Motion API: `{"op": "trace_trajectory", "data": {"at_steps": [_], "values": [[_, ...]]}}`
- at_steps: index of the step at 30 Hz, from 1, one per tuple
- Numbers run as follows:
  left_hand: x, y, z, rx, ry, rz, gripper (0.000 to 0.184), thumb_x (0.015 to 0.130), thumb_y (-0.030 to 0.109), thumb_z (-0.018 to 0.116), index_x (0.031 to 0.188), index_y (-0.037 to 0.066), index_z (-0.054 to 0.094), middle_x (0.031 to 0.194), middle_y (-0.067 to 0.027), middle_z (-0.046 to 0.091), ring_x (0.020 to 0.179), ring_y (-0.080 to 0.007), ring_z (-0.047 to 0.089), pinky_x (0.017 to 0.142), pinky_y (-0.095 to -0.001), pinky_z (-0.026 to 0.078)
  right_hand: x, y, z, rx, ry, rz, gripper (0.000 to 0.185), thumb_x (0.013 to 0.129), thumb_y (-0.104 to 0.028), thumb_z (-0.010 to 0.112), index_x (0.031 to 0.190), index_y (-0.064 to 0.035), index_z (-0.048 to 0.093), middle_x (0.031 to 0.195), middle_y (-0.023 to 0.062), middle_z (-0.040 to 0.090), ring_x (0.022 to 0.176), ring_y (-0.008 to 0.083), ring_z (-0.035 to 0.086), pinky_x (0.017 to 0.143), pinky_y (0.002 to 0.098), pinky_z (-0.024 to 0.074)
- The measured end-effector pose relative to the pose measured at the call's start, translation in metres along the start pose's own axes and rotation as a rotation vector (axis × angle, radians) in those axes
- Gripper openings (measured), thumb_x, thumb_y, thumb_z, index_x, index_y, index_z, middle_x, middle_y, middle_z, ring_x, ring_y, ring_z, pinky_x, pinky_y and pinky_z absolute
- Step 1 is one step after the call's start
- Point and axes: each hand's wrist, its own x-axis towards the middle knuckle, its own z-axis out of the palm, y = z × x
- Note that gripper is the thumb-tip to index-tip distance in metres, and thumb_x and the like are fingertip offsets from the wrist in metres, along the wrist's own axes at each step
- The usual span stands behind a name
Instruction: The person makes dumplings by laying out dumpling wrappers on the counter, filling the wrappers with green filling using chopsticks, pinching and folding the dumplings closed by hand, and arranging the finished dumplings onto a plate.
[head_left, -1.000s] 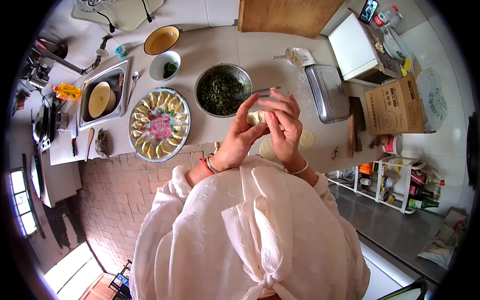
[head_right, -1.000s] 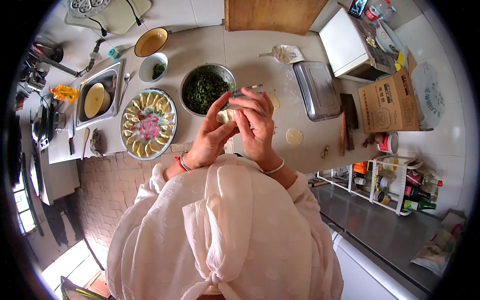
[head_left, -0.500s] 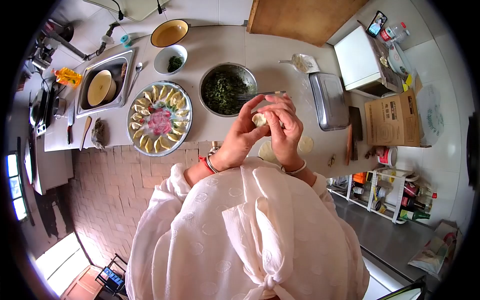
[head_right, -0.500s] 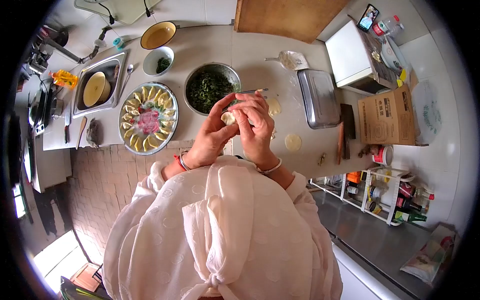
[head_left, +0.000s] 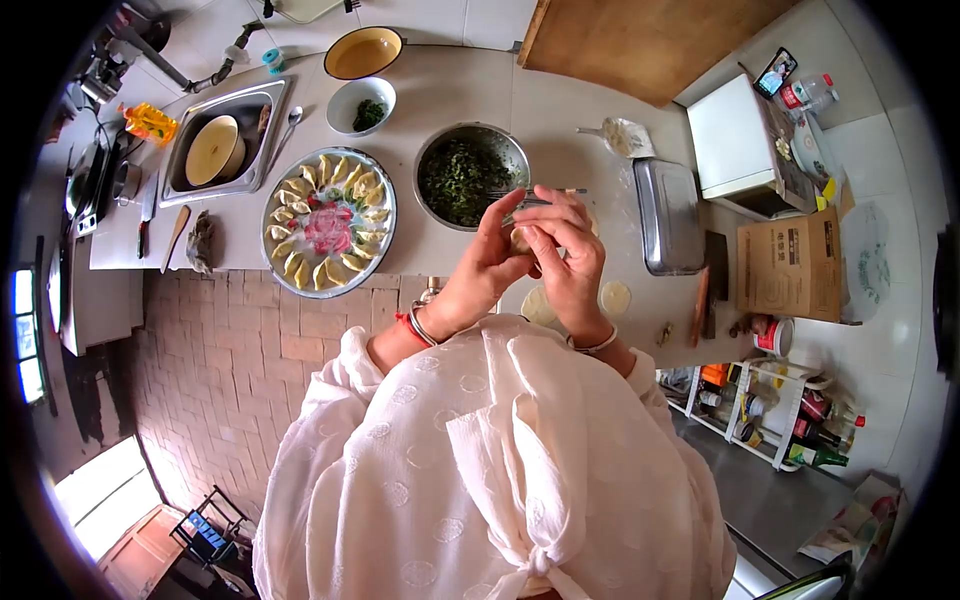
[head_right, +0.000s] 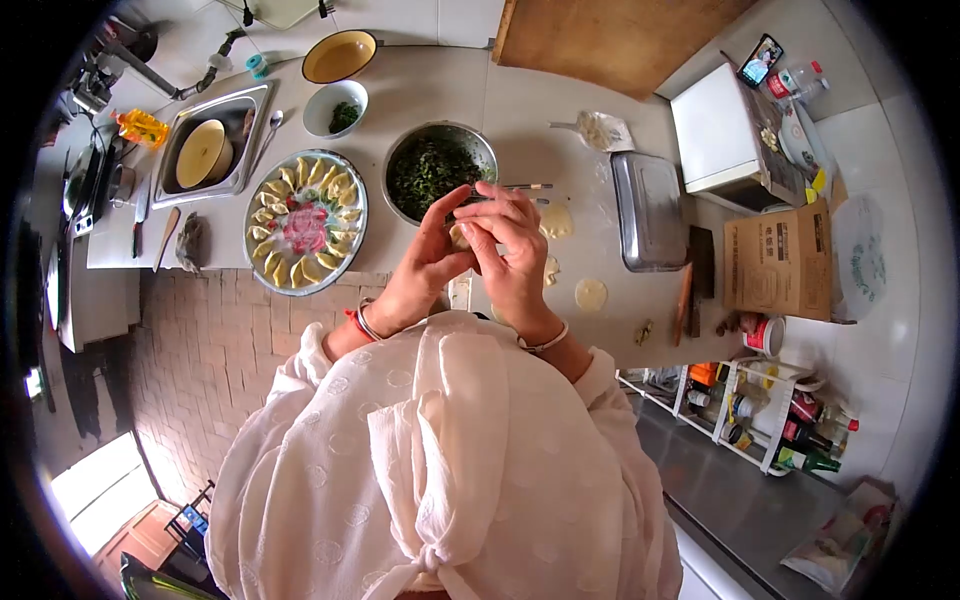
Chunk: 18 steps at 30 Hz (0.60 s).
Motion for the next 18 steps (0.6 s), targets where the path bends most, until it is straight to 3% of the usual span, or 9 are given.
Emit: {"op": "trace_trajectory", "data": {"at_steps": [3, 6, 8, 11, 13, 14, 16, 18], "values": [[-0.003, 0.002, 0.002, 0.024, 0.016, 0.007, 0.072, 0.091, -0.002, 0.053, 0.153, 0.006, 0.016, 0.125, -0.0115, 0.052, 0.11, -0.0181, 0.056, 0.094, -0.0331, 0.047, -0.003, -0.002, 0.006, 0.02, 0.062, 0.029, 0.005, 0.085, -0.004, 0.066, 0.083, -0.0038, 0.071, 0.087, 0.0023, 0.07, 0.109, 0.0269, 0.061, 0.098, 0.039, 0.0413], [-0.006, -0.005, -0.008, 0.062, -0.004, -0.02, 0.072, 0.091, -0.001, 0.054, 0.153, 0.006, 0.018, 0.117, -0.0098, 0.056, 0.103, -0.0165, 0.057, 0.089, -0.0316, 0.048, -0.008, 0.007, 0.009, -0.007, 0.001, -0.005, 0.006, 0.084, -0.004, 0.067, 0.088, -0.0037, 0.071, 0.102, 0.0059, 0.069, 0.113, 0.0282, 0.057, 0.097, 0.0383, 0.0419], [-0.006, -0.002, -0.009, 0.095, 0.04, 0.012, 0.073, 0.091, 0.0, 0.056, 0.153, 0.008, 0.018, 0.111, -0.0075, 0.057, 0.097, -0.015, 0.057, 0.085, -0.03, 0.048, -0.012, 0.01, 0.013, 0.043, -0.033, 0.031, 0.02, 0.083, -0.008, 0.07, 0.103, -0.0037, 0.069, 0.122, 0.0116, 0.062, 0.12, 0.0307, 0.051, 0.099, 0.0404, 0.0409], [-0.008, 0.005, -0.011, 0.209, 0.076, -0.036, 0.075, 0.091, 0.0, 0.059, 0.154, 0.01, 0.019, 0.121, -0.007, 0.055, 0.109, -0.0167, 0.057, 0.093, -0.0318, 0.047, -0.007, 0.012, 0.013, 0.008, -0.07, -0.086, 0.04, 0.079, -0.013, 0.074, 0.117, -0.0045, 0.064, 0.129, 0.0154, 0.056, 0.117, 0.034, 0.052, 0.098, 0.0444, 0.0412], [-0.008, 0.0, -0.015, 0.227, 0.074, -0.085, 0.081, 0.085, -0.009, 0.05, 0.154, 0.012, 0.013, 0.132, -0.01, 0.047, 0.109, -0.0192, 0.056, 0.088, -0.0319, 0.051, -0.003, 0.005, 0.01, -0.006, -0.062, -0.041, 0.017, 0.075, -0.012, 0.075, 0.089, -0.0048, 0.07, 0.116, 0.0107, 0.063, 0.106, 0.0305, 0.057, 0.093, 0.0428, 0.043], [-0.01, 0.0, -0.014, 0.183, 0.064, -0.107, 0.083, 0.083, -0.01, 0.05, 0.154, 0.013, 0.013, 0.133, -0.0096, 0.045, 0.114, -0.0202, 0.055, 0.09, -0.031, 0.051, -0.001, 0.003, 0.008, 0.028, -0.045, -0.057, 0.01, 0.074, -0.008, 0.074, 0.083, -0.0057, 0.069, 0.111, 0.008, 0.064, 0.104, 0.0286, 0.057, 0.091, 0.0425, 0.0434], [-0.01, 0.001, -0.01, 0.197, 0.068, -0.121, 0.087, 0.081, -0.012, 0.054, 0.154, 0.014, 0.013, 0.135, -0.0102, 0.044, 0.118, -0.0201, 0.052, 0.087, -0.0302, 0.053, -0.004, 0.004, 0.006, 0.055, -0.092, -0.044, 0.01, 0.077, -0.008, 0.074, 0.087, -0.0071, 0.071, 0.107, 0.0051, 0.063, 0.101, 0.0264, 0.055, 0.093, 0.0408, 0.0397], [-0.011, 0.0, -0.009, 0.24, 0.086, -0.107, 0.087, 0.082, -0.012, 0.055, 0.154, 0.012, 0.012, 0.133, -0.0103, 0.046, 0.114, -0.0194, 0.054, 0.085, -0.0302, 0.055, -0.006, 0.003, 0.01, 0.012, -0.072, -0.024, 0.011, 0.074, -0.006, 0.074, 0.083, -0.0064, 0.07, 0.09, 0.0042, 0.061, 0.09, 0.0252, 0.056, 0.082, 0.0388, 0.0436]]}}
